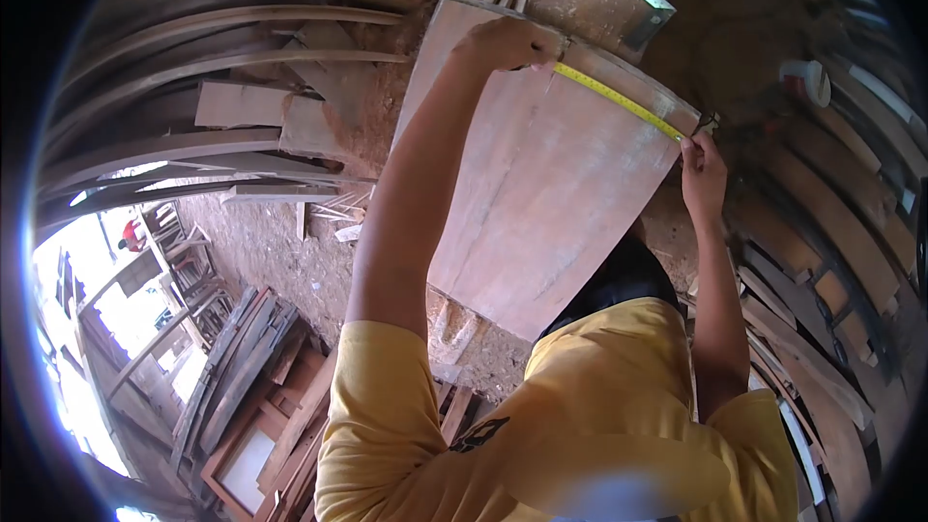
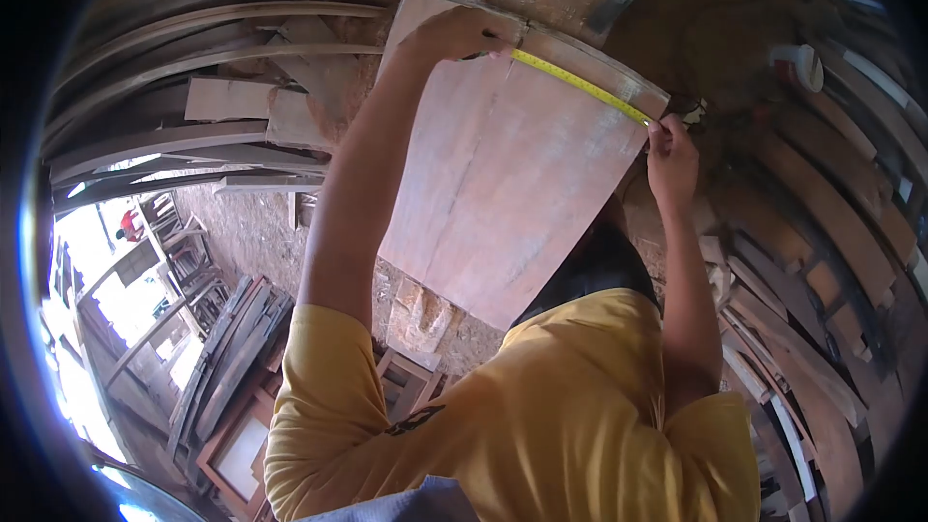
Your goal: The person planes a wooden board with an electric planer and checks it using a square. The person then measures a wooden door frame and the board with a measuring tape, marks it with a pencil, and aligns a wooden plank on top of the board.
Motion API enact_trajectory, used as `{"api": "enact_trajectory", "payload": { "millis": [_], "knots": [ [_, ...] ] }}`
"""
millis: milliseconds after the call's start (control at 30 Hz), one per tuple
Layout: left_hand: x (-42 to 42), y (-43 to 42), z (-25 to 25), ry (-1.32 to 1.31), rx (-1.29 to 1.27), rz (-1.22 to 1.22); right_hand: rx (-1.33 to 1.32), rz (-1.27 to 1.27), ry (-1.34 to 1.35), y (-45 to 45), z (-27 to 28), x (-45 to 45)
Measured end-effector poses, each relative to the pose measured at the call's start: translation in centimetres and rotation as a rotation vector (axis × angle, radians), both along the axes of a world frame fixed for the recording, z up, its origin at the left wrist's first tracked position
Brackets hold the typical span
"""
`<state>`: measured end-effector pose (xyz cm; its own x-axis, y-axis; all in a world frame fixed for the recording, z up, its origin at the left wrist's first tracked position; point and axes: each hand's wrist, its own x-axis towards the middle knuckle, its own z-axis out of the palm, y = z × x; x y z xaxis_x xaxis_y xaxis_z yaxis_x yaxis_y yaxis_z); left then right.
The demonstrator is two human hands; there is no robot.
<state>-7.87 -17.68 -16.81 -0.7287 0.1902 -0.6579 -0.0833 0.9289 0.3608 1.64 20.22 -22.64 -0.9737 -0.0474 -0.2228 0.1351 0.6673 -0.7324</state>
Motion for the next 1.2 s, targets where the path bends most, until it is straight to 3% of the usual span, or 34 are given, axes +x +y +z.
{"api": "enact_trajectory", "payload": {
  "millis": [100,200,333,433,533,600,767,867,933,967,1033,1133,1200],
  "knots": [
    [-0.7,-4.2,-2.1,0.021,0.066,-0.005,-0.041,0.027,-0.047,0.7,-0.4,-0.3],
    [-1.2,-7.7,-1.8,0.017,0.048,-0.033,0.057,0.121,-0.090,1.1,2.7,-1.9],
    [-1.3,-11.8,-3.1,0.005,-0.010,0.025,-0.356,-0.095,-0.025,0.1,11.9,-6.1],
    [-1.4,-12.6,-0.4,0.103,-0.042,-0.051,-0.646,0.124,0.377,2.0,19.6,-8.4],
    [-2.5,-15.7,-4.4,0.169,-0.228,-0.215,-1.138,0.203,0.564,-2.2,28.8,-7.6],
    [-2.7,-15.0,-3.2,0.099,-0.240,-0.184,-1.213,0.606,0.640,-2.2,31.1,-8.8],
    [-3.0,-15.0,-3.4,0.035,-0.254,-0.162,-1.114,0.984,0.480,-7.0,30.6,-8.8],
    [-3.2,-16.9,-5.3,0.137,-0.347,-0.376,-1.062,1.069,0.426,-8.5,29.7,-9.3],
    [-3.5,-17.8,-6.4,0.166,-0.344,-0.857,-1.022,1.108,0.390,-9.3,29.1,-9.7],
    [-3.3,-17.6,-6.4,0.163,-0.342,-0.848,-0.999,1.123,0.377,-9.6,28.8,-10.0],
    [-3.7,-17.2,-5.6,-0.039,-0.336,-0.350,-0.931,1.149,0.336,-10.2,27.9,-10.6],
    [-4.7,-18.1,-6.0,-0.066,-0.280,-0.462,-0.791,1.090,0.263,-11.1,24.9,-11.4],
    [-5.0,-17.6,-4.3,-0.051,-0.352,-0.409,-0.734,1.035,0.181,-11.8,21.0,-12.2]
  ]
}}
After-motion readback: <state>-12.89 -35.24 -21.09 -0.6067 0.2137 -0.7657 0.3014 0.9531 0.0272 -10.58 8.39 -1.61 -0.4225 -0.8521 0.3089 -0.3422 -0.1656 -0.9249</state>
